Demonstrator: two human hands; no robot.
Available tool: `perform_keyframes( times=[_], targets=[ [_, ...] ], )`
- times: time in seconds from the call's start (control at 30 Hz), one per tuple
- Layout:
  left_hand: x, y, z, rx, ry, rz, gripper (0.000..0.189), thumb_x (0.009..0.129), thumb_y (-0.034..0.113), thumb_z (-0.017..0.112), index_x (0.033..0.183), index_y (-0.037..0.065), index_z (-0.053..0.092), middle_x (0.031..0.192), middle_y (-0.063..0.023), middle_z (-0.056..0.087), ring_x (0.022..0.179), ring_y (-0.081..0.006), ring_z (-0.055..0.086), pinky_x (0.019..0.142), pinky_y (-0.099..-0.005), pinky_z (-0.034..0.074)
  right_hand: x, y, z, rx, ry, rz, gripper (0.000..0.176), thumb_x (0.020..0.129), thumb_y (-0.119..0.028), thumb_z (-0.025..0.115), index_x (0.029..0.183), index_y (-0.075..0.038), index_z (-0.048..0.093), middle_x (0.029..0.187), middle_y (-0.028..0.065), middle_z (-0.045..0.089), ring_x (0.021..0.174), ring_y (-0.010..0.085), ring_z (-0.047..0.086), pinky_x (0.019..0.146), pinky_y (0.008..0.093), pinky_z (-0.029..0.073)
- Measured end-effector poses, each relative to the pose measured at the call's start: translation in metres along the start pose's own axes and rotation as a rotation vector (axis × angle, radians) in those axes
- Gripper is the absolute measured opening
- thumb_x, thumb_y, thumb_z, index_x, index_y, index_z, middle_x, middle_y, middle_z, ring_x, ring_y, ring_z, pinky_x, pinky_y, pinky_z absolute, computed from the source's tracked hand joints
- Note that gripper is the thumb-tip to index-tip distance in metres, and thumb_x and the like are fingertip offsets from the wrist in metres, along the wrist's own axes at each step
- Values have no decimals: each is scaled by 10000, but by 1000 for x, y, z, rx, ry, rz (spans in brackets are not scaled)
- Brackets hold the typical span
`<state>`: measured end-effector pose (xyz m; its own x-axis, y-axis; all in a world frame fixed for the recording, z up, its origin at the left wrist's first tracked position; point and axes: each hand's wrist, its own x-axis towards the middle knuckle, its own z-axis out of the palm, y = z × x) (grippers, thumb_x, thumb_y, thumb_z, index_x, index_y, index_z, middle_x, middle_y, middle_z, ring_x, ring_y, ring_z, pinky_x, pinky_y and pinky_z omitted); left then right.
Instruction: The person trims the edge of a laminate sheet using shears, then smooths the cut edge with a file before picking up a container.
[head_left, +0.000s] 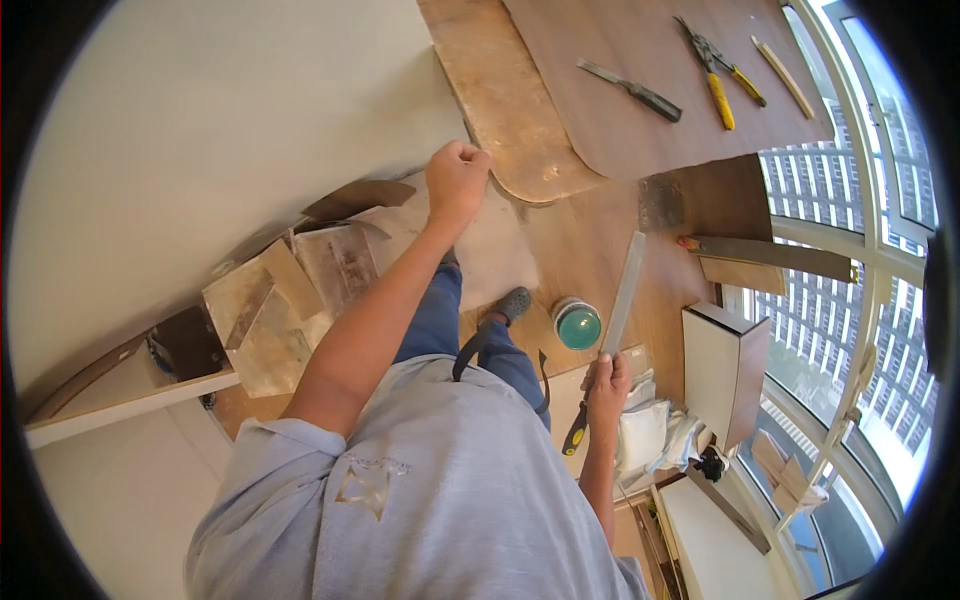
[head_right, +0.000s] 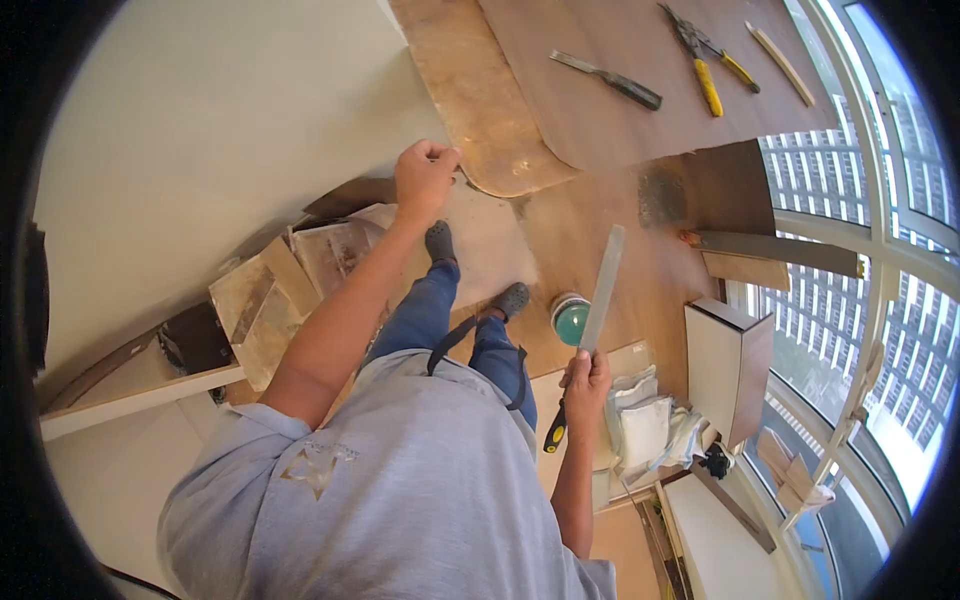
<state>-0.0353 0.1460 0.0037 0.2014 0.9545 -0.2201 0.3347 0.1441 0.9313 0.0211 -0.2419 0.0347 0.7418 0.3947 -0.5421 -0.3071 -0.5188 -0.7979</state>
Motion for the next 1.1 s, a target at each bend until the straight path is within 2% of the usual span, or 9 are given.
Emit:
perform_keyframes(
  times=[0.17,0.3,0.37,0.7,0.77,0.8,0.9,0.97,1.1],
  targets=[
    [-1,18,-3,363,9,131,211,823,168,661,727,-20,652,715,-212,694,684,-351,703,659,-450,540,4,-4,-1,13,-16,-31,235,1111,-242,533,979,-52,572,687,-8,519,548,71,495,506,242,417],
    [11,22,-5,618,-18,212,247,828,211,683,832,-34,716,807,-245,722,754,-376,723,720,-463,561,7,2,-4,7,-26,-50,241,1103,-215,547,984,-12,600,696,9,536,559,75,510,508,253,423],
    [11,38,-8,725,-139,176,276,844,209,614,803,-57,672,873,-299,704,875,-477,695,800,-539,542,6,6,-5,-1,-37,-56,234,1102,-210,547,995,-9,605,698,10,538,560,75,511,507,251,423],
    [37,26,-17,644,-326,122,293,838,205,620,879,-75,700,913,-318,704,880,-480,697,831,-523,548,3,9,-6,17,-19,-43,245,1102,-240,544,998,-22,586,716,5,524,573,76,497,527,255,426],
    [37,37,-25,699,-352,136,225,902,161,628,976,-26,731,801,-221,718,787,-306,726,731,-407,558,3,13,-9,14,-15,-46,192,1093,-166,542,1091,8,623,702,7,534,571,74,514,511,259,421],
    [34,41,-30,705,-350,138,225,902,161,628,976,-26,731,801,-221,718,787,-306,726,731,-407,558,3,15,-10,20,-18,-45,192,1093,-166,542,1091,8,623,702,7,534,571,74,514,511,259,421],
    [26,48,-44,571,-287,443,208,954,126,624,1085,-5,719,962,-199,726,898,-304,720,784,-396,559,1,21,-15,4,0,-56,196,1095,-171,543,1093,6,625,700,3,527,566,73,507,508,256,418],
    [34,50,-51,806,-561,816,187,989,127,626,1110,12,710,1094,-164,692,995,-322,690,826,-408,557,2,27,-16,19,2,-57,198,1096,-182,547,1070,1,620,700,0,521,561,71,501,503,256,416],
    [52,57,-53,886,-712,998,108,962,89,628,1027,33,694,1055,-137,660,966,-345,668,805,-445,555,3,27,-22,31,-14,-35,245,1103,-238,543,982,-29,581,702,2,509,569,74,495,517,252,413]
  ],
)
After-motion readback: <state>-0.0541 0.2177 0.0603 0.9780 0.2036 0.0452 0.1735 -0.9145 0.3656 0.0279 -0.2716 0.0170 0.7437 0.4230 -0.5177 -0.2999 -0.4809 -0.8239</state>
